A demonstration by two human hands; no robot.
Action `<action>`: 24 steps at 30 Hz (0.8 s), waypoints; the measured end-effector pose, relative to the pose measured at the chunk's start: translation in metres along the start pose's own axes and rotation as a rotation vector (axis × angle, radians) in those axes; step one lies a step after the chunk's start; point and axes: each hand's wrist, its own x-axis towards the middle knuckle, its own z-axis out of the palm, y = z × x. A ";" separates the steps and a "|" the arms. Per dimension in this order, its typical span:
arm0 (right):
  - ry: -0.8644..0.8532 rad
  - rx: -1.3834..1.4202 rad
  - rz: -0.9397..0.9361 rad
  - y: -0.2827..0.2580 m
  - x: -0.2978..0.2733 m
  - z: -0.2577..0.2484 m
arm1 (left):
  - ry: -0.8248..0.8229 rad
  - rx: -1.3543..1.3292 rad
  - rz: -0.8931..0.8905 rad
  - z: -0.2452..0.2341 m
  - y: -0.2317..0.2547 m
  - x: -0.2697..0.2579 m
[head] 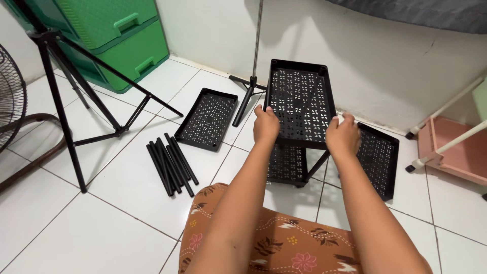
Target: The person assembles a black plastic multi-tier rack by inserting vertical poles into the corners of perforated trays. They stack trays onto the poles and continue adding poles to extend the height of the structure.
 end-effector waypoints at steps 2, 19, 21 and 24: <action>0.096 -0.047 -0.188 -0.012 -0.010 -0.003 | -0.015 -0.195 -0.054 -0.002 0.002 0.000; -0.362 0.122 -0.228 -0.102 -0.073 -0.022 | -0.033 -1.032 -0.181 0.045 -0.026 -0.060; -0.284 0.077 -0.373 -0.098 -0.073 -0.020 | 0.097 -0.856 -0.108 0.043 -0.035 -0.048; -0.342 0.076 -0.302 -0.100 -0.072 -0.027 | 0.225 -0.646 0.013 0.032 -0.044 -0.031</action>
